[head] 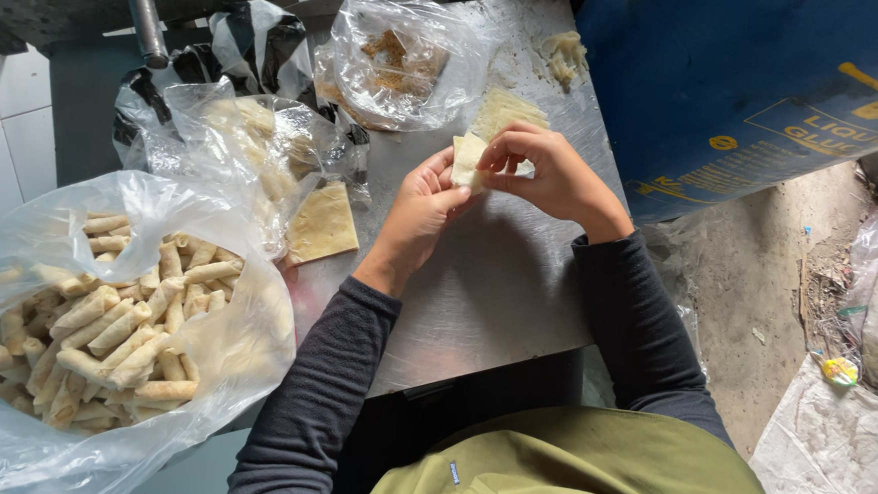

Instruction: The person sits at a stainless steel table, places a brown filling from a plastic-lined container onto a triangular pastry wrapper, folds the wrapper over the filling, and rolls it into a cylinder by hand. The finished rolls accumulate in a large plastic bag beside the wrapper stack.

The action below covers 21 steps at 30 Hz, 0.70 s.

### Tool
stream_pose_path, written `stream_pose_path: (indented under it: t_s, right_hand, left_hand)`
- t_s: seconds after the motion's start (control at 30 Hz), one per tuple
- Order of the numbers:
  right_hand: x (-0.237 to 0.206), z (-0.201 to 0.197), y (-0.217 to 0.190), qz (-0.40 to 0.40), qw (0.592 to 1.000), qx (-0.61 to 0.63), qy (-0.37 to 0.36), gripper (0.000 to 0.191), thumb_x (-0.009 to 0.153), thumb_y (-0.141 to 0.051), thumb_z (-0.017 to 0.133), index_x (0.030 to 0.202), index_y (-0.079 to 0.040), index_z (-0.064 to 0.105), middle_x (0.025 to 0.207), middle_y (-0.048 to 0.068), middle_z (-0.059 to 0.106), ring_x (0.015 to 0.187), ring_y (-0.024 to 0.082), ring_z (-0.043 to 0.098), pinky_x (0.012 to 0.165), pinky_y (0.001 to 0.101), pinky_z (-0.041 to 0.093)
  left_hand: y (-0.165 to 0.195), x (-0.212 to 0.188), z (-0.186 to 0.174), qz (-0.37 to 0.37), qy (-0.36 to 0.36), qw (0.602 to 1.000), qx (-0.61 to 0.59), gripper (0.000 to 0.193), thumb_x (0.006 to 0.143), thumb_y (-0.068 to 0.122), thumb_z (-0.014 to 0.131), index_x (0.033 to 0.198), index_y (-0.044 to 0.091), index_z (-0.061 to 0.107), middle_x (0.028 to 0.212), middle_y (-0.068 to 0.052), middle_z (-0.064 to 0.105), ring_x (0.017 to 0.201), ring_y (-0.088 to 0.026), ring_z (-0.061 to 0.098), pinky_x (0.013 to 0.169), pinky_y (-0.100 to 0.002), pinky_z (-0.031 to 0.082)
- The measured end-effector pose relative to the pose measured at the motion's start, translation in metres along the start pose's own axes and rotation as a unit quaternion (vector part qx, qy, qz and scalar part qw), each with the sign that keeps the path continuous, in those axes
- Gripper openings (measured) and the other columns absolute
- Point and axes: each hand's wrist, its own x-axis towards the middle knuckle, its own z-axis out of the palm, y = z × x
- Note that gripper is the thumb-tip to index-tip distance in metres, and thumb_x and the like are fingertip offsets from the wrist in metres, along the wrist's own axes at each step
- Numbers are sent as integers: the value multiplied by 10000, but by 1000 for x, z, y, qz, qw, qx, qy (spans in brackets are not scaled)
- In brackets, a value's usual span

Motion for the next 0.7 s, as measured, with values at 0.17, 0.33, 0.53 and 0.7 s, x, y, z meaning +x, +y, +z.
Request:
stream_pose_path:
  t_s: [0.17,0.33,0.53,0.7]
  right_hand:
    - [1,11,10,78,984,160,16,110,1010,-102,707,1081,-25,674,956,-22,671,889,52,617,810,228,535]
    - [2,15,18,86,956,279,5,116,1047,-119,670,1117,-26,668,956,-19,661,869,43,601,797,223,523]
    - [0,19,16,94,952,290,13,143,1010,-118,706,1104,-11,700,1006,3,698,928,38,638,826,210,535]
    - [1,19,10,92,957,276,11,153,992,-106,696,1111,-10,682,999,8,715,909,46,665,825,215,563]
  left_hand:
    - [-5,1,-3,8,41,998,42,507,987,10,559,1490,-4,500,1272,-62,696,1121,-89,664,968,-271,546]
    - [3,-2,5,22,95,991,89,467,1003,69,663,1442,-34,543,1145,-76,740,1018,-94,699,899,-263,583]
    - [6,-3,11,71,101,986,108,446,998,42,651,1419,-62,549,1140,-109,755,1013,-109,723,911,-263,609]
    - [4,-3,8,106,92,976,165,440,1019,16,634,1438,-73,535,1145,-120,758,1033,-110,711,922,-252,585]
